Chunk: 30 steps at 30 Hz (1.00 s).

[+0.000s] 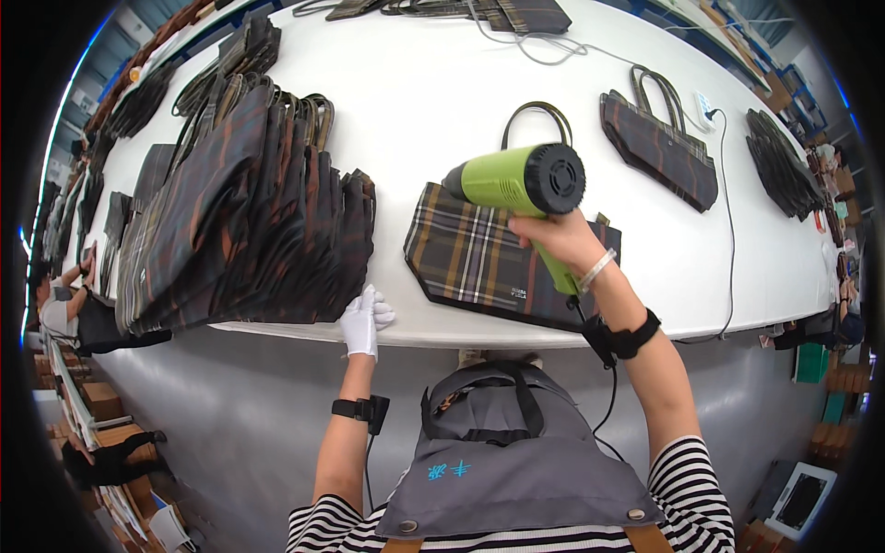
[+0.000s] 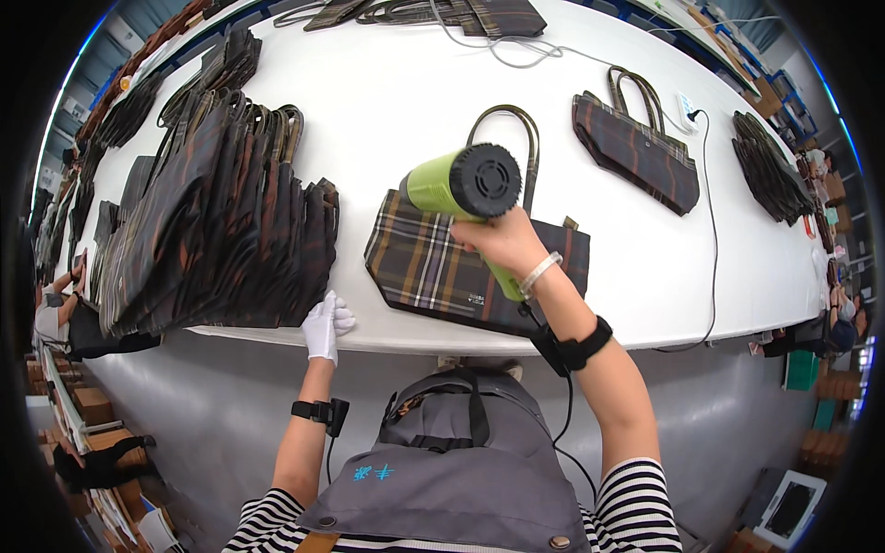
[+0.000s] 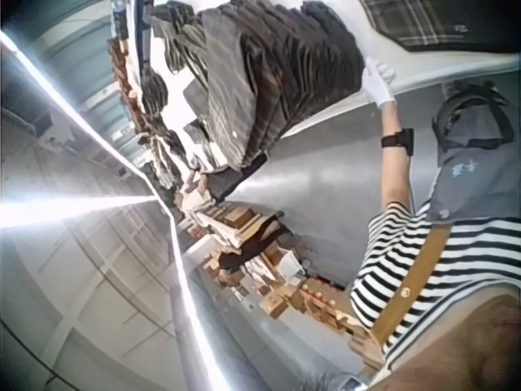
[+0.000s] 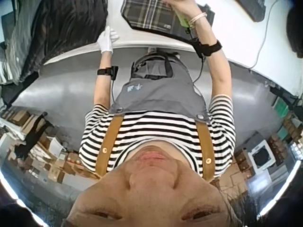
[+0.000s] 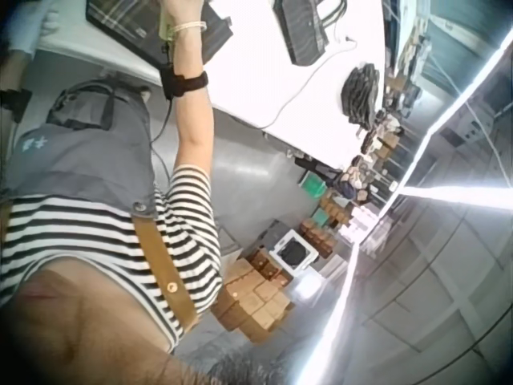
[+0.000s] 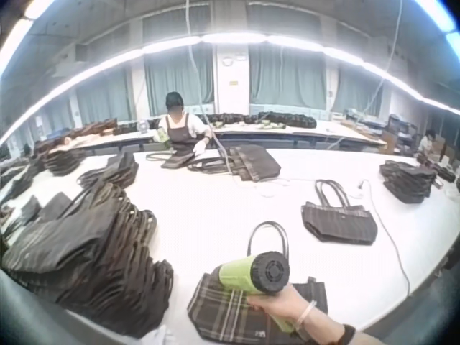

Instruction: The recorder uses a heat gun to apply heat to the surface of plaid handbags at a finishing station in a workshop.

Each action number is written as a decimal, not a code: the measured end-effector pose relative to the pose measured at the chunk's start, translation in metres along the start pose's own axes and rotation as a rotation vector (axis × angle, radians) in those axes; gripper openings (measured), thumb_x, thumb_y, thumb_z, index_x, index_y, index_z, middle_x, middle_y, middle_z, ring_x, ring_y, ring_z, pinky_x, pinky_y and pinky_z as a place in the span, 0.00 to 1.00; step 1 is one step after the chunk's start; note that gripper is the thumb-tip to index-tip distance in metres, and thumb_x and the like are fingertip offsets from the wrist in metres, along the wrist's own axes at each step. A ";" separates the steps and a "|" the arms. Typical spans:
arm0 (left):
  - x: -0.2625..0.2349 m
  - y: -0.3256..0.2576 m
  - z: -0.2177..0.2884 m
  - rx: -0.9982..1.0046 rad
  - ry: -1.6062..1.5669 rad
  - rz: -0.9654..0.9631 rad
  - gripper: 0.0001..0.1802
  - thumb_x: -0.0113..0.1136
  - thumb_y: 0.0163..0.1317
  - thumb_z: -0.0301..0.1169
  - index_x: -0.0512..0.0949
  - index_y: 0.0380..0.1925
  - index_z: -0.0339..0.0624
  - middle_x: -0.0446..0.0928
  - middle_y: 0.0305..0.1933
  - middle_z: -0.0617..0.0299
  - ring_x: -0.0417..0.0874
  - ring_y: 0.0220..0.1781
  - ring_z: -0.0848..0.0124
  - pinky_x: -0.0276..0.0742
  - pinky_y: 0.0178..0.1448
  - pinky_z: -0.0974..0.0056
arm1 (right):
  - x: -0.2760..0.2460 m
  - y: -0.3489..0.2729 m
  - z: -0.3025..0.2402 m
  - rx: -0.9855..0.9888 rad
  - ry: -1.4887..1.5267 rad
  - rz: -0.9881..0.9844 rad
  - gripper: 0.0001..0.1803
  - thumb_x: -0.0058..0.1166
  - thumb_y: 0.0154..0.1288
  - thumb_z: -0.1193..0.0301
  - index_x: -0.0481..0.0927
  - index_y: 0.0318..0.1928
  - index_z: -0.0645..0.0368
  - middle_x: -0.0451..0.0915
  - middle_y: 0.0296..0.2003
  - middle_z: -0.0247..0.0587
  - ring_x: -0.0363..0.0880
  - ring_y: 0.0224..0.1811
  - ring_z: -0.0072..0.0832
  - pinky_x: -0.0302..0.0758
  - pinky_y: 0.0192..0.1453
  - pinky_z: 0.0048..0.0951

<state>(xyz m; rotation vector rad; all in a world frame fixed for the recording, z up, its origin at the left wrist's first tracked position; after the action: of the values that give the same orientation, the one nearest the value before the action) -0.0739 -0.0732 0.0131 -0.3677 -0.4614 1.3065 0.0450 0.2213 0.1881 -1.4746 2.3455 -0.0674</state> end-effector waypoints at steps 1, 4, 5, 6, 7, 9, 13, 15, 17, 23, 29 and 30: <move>0.001 -0.001 0.000 0.009 0.013 0.007 0.15 0.55 0.65 0.39 0.74 0.26 0.38 0.74 0.19 0.64 0.76 0.16 0.76 0.72 0.20 0.74 | 0.002 0.008 -0.001 -0.028 0.019 0.013 0.10 0.59 0.52 0.72 0.78 0.35 0.64 0.77 0.25 0.36 0.75 0.24 0.21 0.73 0.29 0.24; 0.003 -0.004 0.004 0.012 0.045 0.019 0.15 0.54 0.65 0.39 0.74 0.27 0.39 0.75 0.20 0.62 0.77 0.17 0.75 0.73 0.21 0.74 | 0.009 0.024 -0.002 -0.052 0.046 -0.011 0.11 0.58 0.50 0.71 0.78 0.33 0.66 0.78 0.25 0.39 0.76 0.23 0.22 0.73 0.28 0.25; 0.003 -0.005 0.003 0.009 0.046 0.019 0.15 0.54 0.65 0.39 0.74 0.27 0.39 0.75 0.20 0.62 0.77 0.17 0.75 0.73 0.21 0.74 | 0.010 0.021 -0.003 -0.044 0.044 -0.061 0.11 0.58 0.50 0.72 0.77 0.34 0.66 0.78 0.25 0.39 0.76 0.23 0.22 0.74 0.28 0.25; -0.001 -0.005 0.003 0.012 0.033 0.034 0.15 0.54 0.65 0.39 0.74 0.27 0.39 0.75 0.20 0.63 0.77 0.16 0.75 0.72 0.21 0.74 | 0.015 0.018 -0.008 -0.036 0.043 -0.121 0.12 0.59 0.50 0.72 0.77 0.34 0.67 0.78 0.26 0.39 0.76 0.23 0.22 0.74 0.28 0.24; -0.003 -0.006 0.001 0.015 0.020 0.045 0.14 0.54 0.65 0.38 0.74 0.27 0.39 0.74 0.19 0.63 0.76 0.16 0.76 0.72 0.20 0.75 | 0.016 0.006 -0.016 0.059 0.044 -0.165 0.10 0.61 0.53 0.73 0.78 0.36 0.63 0.78 0.27 0.35 0.76 0.27 0.21 0.73 0.30 0.24; -0.012 -0.004 -0.002 0.006 -0.001 0.027 0.14 0.53 0.65 0.38 0.74 0.27 0.38 0.74 0.19 0.64 0.75 0.16 0.76 0.71 0.20 0.75 | 0.013 -0.018 -0.018 0.072 0.066 -0.221 0.11 0.61 0.53 0.74 0.78 0.37 0.63 0.78 0.27 0.35 0.76 0.27 0.21 0.73 0.30 0.24; -0.002 -0.010 0.003 0.009 0.001 0.027 0.13 0.52 0.66 0.35 0.73 0.27 0.37 0.71 0.18 0.64 0.73 0.14 0.76 0.70 0.19 0.73 | -0.011 -0.069 -0.009 0.024 -0.003 -0.300 0.13 0.62 0.54 0.75 0.78 0.41 0.64 0.79 0.29 0.36 0.77 0.29 0.21 0.75 0.31 0.24; 0.000 -0.013 0.003 -0.001 0.007 0.038 0.13 0.52 0.66 0.36 0.72 0.27 0.37 0.70 0.18 0.64 0.72 0.14 0.77 0.70 0.19 0.73 | -0.027 -0.095 -0.005 0.112 0.003 -0.291 0.16 0.63 0.52 0.75 0.77 0.42 0.64 0.79 0.31 0.36 0.77 0.31 0.20 0.76 0.35 0.23; 0.005 -0.017 0.002 -0.009 0.013 0.049 0.14 0.52 0.66 0.36 0.72 0.27 0.37 0.70 0.17 0.65 0.71 0.14 0.77 0.70 0.18 0.73 | -0.047 -0.120 -0.003 0.190 0.031 -0.241 0.18 0.64 0.51 0.76 0.76 0.44 0.65 0.79 0.34 0.36 0.76 0.33 0.19 0.76 0.38 0.23; 0.040 -0.025 -0.010 -0.039 -0.024 0.022 0.18 0.57 0.62 0.43 0.71 0.32 0.36 0.68 0.17 0.65 0.69 0.14 0.77 0.66 0.17 0.74 | -0.126 -0.197 0.018 0.317 0.034 -0.001 0.13 0.63 0.51 0.76 0.79 0.39 0.63 0.79 0.32 0.33 0.75 0.33 0.19 0.73 0.37 0.23; 0.111 -0.038 -0.019 0.109 0.580 0.312 0.47 0.65 0.47 0.58 0.66 0.51 0.23 0.75 0.42 0.41 0.78 0.43 0.53 0.74 0.52 0.59 | -0.165 -0.244 0.026 0.417 -0.004 0.190 0.13 0.63 0.50 0.76 0.79 0.39 0.61 0.79 0.30 0.35 0.76 0.29 0.20 0.73 0.31 0.23; 0.120 -0.043 -0.020 0.116 0.577 0.316 0.47 0.65 0.47 0.58 0.66 0.51 0.23 0.75 0.42 0.41 0.78 0.43 0.53 0.74 0.52 0.59 | -0.167 -0.249 0.030 0.409 -0.003 0.188 0.13 0.63 0.50 0.76 0.79 0.39 0.61 0.79 0.30 0.35 0.76 0.29 0.20 0.73 0.31 0.23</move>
<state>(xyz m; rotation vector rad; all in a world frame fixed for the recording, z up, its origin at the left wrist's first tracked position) -0.0041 0.0340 0.0319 -0.7127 0.1657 1.4473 0.3339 0.2605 0.2650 -1.0550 2.2812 -0.4647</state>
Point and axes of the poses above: each hand's wrist, its own y-axis towards the middle knuckle, its own x-axis out of the palm, z = x × y, the point moved 2 cm from there along y, towards the middle knuckle
